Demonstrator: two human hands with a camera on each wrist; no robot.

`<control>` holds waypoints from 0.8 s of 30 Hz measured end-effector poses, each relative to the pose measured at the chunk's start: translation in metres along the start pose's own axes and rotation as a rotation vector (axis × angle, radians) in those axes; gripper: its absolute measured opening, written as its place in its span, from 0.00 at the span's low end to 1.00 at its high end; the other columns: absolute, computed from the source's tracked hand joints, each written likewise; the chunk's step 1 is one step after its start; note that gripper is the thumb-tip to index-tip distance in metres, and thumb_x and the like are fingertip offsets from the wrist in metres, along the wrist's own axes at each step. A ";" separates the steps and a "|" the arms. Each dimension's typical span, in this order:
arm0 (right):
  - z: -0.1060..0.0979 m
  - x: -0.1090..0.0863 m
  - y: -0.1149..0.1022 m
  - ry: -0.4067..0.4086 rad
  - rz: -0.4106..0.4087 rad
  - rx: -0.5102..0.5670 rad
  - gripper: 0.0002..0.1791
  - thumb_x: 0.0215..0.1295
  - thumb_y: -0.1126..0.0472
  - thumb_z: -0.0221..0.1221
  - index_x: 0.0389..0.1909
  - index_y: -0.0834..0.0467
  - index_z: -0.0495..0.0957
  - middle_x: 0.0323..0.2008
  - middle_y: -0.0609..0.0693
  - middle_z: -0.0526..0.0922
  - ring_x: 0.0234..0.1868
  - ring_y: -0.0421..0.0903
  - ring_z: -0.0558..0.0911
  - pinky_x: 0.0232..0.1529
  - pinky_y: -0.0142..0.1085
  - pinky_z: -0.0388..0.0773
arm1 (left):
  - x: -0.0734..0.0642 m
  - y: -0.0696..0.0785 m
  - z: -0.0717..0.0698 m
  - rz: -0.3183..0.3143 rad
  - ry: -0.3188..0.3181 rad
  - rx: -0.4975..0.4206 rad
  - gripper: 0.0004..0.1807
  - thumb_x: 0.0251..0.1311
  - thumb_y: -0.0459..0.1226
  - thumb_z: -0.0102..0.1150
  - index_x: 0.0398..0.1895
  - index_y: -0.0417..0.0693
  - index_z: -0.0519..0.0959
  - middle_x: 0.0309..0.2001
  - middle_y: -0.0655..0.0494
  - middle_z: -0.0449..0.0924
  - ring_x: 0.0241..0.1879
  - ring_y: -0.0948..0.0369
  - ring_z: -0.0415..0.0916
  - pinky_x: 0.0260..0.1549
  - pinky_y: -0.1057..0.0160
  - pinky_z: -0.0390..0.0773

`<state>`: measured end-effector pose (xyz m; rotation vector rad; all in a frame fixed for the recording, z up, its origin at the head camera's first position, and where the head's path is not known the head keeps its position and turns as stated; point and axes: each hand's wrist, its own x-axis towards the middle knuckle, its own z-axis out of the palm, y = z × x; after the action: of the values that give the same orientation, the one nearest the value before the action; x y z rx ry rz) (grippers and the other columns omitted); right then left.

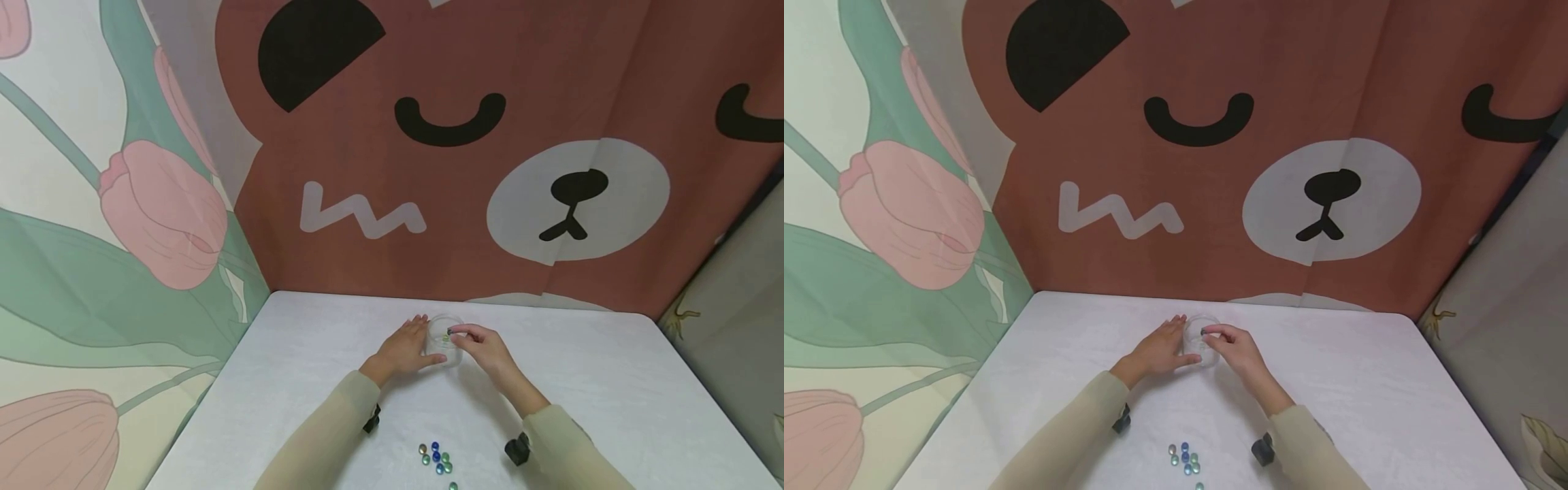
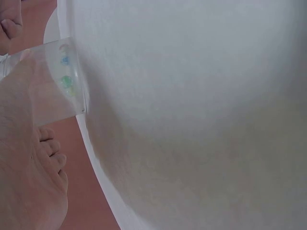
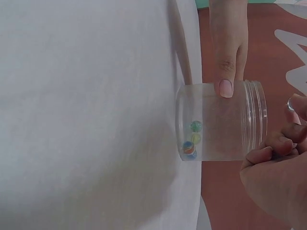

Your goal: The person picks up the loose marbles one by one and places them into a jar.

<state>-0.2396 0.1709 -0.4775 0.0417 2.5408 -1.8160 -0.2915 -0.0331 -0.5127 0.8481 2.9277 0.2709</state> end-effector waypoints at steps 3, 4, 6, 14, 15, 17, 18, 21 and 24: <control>0.001 0.002 0.001 -0.002 0.000 0.006 0.20 0.66 0.51 0.67 0.53 0.59 0.85 0.26 0.44 0.71 0.32 0.43 0.68 0.28 0.32 0.65 | 0.000 0.000 0.000 0.001 0.004 -0.002 0.54 0.66 0.72 0.42 0.80 0.41 0.52 0.81 0.49 0.48 0.81 0.56 0.43 0.79 0.59 0.45; 0.001 0.003 0.001 -0.003 0.000 0.008 0.20 0.66 0.51 0.67 0.53 0.59 0.85 0.26 0.44 0.71 0.31 0.43 0.68 0.28 0.32 0.65 | 0.000 0.000 0.000 0.001 0.004 -0.002 0.54 0.66 0.72 0.43 0.80 0.41 0.52 0.81 0.49 0.48 0.81 0.56 0.43 0.79 0.59 0.45; 0.001 0.005 0.002 -0.003 0.002 0.015 0.20 0.66 0.51 0.67 0.53 0.59 0.85 0.26 0.44 0.71 0.31 0.43 0.68 0.27 0.32 0.65 | -0.001 0.001 -0.001 0.002 0.005 0.000 0.54 0.66 0.71 0.44 0.80 0.40 0.52 0.81 0.49 0.48 0.81 0.55 0.43 0.79 0.59 0.45; 0.003 0.013 0.008 0.027 0.024 0.010 0.20 0.68 0.51 0.66 0.54 0.59 0.84 0.39 0.47 0.78 0.42 0.45 0.71 0.41 0.33 0.72 | 0.000 0.000 0.000 0.002 0.003 -0.007 0.54 0.66 0.71 0.43 0.80 0.41 0.52 0.81 0.50 0.48 0.81 0.56 0.43 0.79 0.59 0.45; 0.003 0.014 0.009 0.030 0.024 0.011 0.20 0.68 0.51 0.66 0.54 0.59 0.84 0.41 0.48 0.79 0.43 0.45 0.71 0.41 0.33 0.72 | 0.000 0.000 0.000 0.001 0.005 -0.007 0.54 0.66 0.71 0.43 0.80 0.41 0.52 0.81 0.50 0.48 0.81 0.56 0.43 0.79 0.59 0.45; 0.003 0.016 0.010 0.035 0.019 0.019 0.20 0.68 0.52 0.66 0.54 0.60 0.85 0.43 0.49 0.80 0.43 0.45 0.71 0.42 0.32 0.73 | 0.000 0.000 0.001 -0.003 0.005 -0.013 0.54 0.66 0.71 0.44 0.80 0.42 0.52 0.81 0.50 0.49 0.81 0.56 0.43 0.79 0.59 0.45; 0.003 0.017 0.011 0.036 0.017 0.019 0.19 0.68 0.52 0.66 0.54 0.60 0.85 0.44 0.50 0.80 0.44 0.45 0.71 0.42 0.32 0.73 | 0.000 0.000 0.001 -0.005 0.006 -0.014 0.54 0.66 0.71 0.44 0.80 0.42 0.52 0.81 0.50 0.49 0.81 0.56 0.43 0.79 0.59 0.45; 0.004 0.019 0.014 0.039 0.011 0.012 0.20 0.68 0.52 0.66 0.54 0.60 0.85 0.48 0.51 0.81 0.45 0.45 0.71 0.43 0.32 0.74 | 0.000 0.000 0.001 -0.010 0.004 -0.015 0.54 0.66 0.71 0.44 0.80 0.42 0.52 0.81 0.50 0.48 0.81 0.56 0.43 0.79 0.59 0.45; 0.004 0.021 0.017 0.048 0.011 0.006 0.19 0.68 0.51 0.66 0.54 0.59 0.85 0.49 0.51 0.82 0.45 0.45 0.71 0.42 0.31 0.73 | 0.001 0.000 0.001 -0.012 0.003 -0.016 0.53 0.66 0.71 0.45 0.80 0.42 0.52 0.81 0.50 0.48 0.81 0.56 0.43 0.79 0.59 0.45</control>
<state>-0.2604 0.1723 -0.4952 0.1005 2.5614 -1.8401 -0.2921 -0.0330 -0.5138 0.8281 2.9279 0.2950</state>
